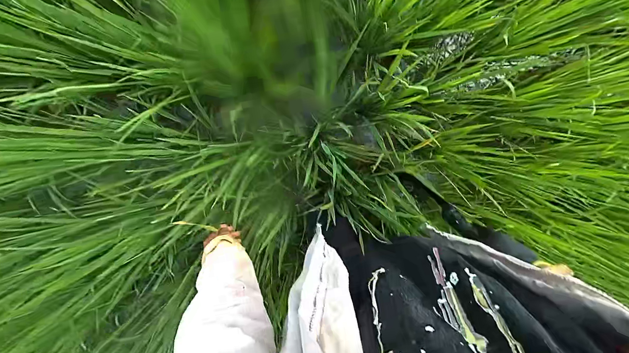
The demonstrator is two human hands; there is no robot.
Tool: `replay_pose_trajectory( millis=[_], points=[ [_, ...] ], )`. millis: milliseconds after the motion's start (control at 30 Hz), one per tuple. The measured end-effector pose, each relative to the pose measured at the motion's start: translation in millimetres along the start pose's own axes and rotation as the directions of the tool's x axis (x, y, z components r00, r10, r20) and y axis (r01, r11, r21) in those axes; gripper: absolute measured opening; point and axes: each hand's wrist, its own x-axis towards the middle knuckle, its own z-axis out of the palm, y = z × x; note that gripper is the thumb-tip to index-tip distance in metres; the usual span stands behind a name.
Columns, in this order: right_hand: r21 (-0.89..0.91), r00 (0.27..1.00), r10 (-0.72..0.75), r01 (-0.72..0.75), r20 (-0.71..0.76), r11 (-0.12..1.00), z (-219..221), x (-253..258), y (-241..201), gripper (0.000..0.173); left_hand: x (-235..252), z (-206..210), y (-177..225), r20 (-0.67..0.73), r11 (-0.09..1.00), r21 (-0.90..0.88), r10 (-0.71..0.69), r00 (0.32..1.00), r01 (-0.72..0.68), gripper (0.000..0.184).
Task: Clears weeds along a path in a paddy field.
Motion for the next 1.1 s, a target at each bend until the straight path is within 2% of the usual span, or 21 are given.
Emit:
replay_pose_trajectory(
  millis=[33, 67, 100, 167, 200, 267, 300, 367, 433, 567, 633, 667, 733, 767, 833, 867, 900, 967, 1033, 1067, 1100],
  points=[
    [0.081, 0.995, 0.032, -0.039, 0.090, 0.996, -14, 12, -17, 0.046, -18, -11, -21, 0.051, 0.978, 0.207, -0.011, 0.999, 0.000, 0.046],
    [0.073, 0.995, 0.010, -0.018, 0.101, 0.997, -17, 29, -24, 0.045, -35, -18, -34, 0.083, 0.880, 0.475, -0.026, 0.996, -0.017, 0.050],
    [0.011, 0.995, -0.031, 0.030, 0.091, 0.999, -11, 53, -26, 0.047, -51, -21, -47, 0.078, 0.770, 0.638, -0.047, 0.996, -0.014, 0.057],
    [-0.078, 0.992, -0.099, 0.105, 0.073, 0.991, 9, 114, -29, 0.055, -73, -21, -69, 0.053, 0.681, 0.732, -0.085, 0.995, 0.019, 0.064],
    [-0.061, 0.985, -0.131, 0.138, 0.108, 0.989, 9, 134, -39, 0.055, -82, -19, -72, 0.040, 0.692, 0.720, -0.099, 0.994, 0.040, 0.064],
    [0.129, 0.970, -0.202, 0.185, 0.138, 0.974, 7, 178, -60, 0.053, -97, -16, -64, 0.028, 0.766, 0.641, -0.100, 0.995, 0.059, 0.063],
    [0.248, 0.974, -0.211, 0.185, 0.082, 0.951, 7, 203, -73, 0.052, -99, -16, -56, 0.007, 0.821, 0.564, -0.113, 0.994, 0.090, 0.069],
    [0.464, 0.983, -0.173, 0.184, -0.068, 0.867, 0, 234, -108, 0.054, -89, -17, -36, -0.050, 0.945, 0.292, -0.137, 0.989, 0.145, 0.087],
    [0.651, 0.971, -0.118, 0.226, -0.206, 0.725, -21, 243, -146, 0.055, -62, -20, -17, -0.086, 0.982, 0.110, -0.142, 0.986, 0.151, 0.096],
    [0.698, 0.904, -0.040, 0.356, -0.425, 0.622, -90, 236, -180, 0.055, -10, -43, 20, -0.107, 0.987, -0.080, -0.147, 0.983, 0.139, 0.107],
    [0.674, 0.881, -0.050, 0.396, -0.471, 0.624, -121, 222, -181, 0.074, 9, -60, 26, -0.136, 0.977, -0.151, -0.171, 0.976, 0.150, 0.108],
    [0.658, 0.882, -0.051, 0.387, -0.469, 0.646, -136, 211, -181, 0.078, 16, -67, 20, -0.143, 0.973, -0.178, -0.174, 0.974, 0.148, 0.107],
    [0.638, 0.898, -0.029, 0.333, -0.438, 0.694, -157, 189, -176, 0.061, 14, -82, 2, -0.076, 0.961, -0.227, -0.182, 0.980, 0.160, 0.093],
    [0.637, 0.907, -0.022, 0.313, -0.420, 0.704, -165, 179, -171, 0.054, 4, -89, -7, -0.006, 0.952, -0.257, -0.171, 0.985, 0.163, 0.078],
    [0.642, 0.915, -0.013, 0.293, -0.403, 0.708, -175, 167, -159, 0.052, -21, -101, -25, 0.097, 0.949, -0.263, -0.156, 0.983, 0.176, 0.048],
    [0.636, 0.919, -0.003, 0.275, -0.394, 0.721, -175, 162, -152, 0.058, -40, -109, -26, 0.126, 0.955, -0.232, -0.161, 0.979, 0.186, 0.042],
    [0.634, 0.921, 0.007, 0.262, -0.389, 0.727, -174, 158, -145, 0.064, -60, -117, -19, 0.142, 0.964, -0.181, -0.171, 0.975, 0.195, 0.040],
    [0.672, 0.926, 0.006, 0.270, -0.378, 0.689, -169, 158, -132, 0.061, -101, -135, 15, 0.174, 0.982, -0.059, -0.168, 0.970, 0.180, 0.043],
    [0.685, 0.933, 0.013, 0.255, -0.360, 0.683, -164, 158, -120, 0.064, -127, -148, 49, 0.180, 0.960, 0.268, -0.128, 0.975, 0.077, 0.048],
    [0.692, 0.935, 0.012, 0.254, -0.354, 0.676, -163, 157, -115, 0.065, -128, -151, 61, 0.168, 0.936, 0.351, -0.108, 0.980, 0.043, 0.051],
    [0.692, 0.936, 0.015, 0.250, -0.352, 0.677, -164, 154, -113, 0.067, -127, -152, 72, 0.132, 0.950, 0.311, -0.075, 0.988, 0.030, 0.054]
  ],
)
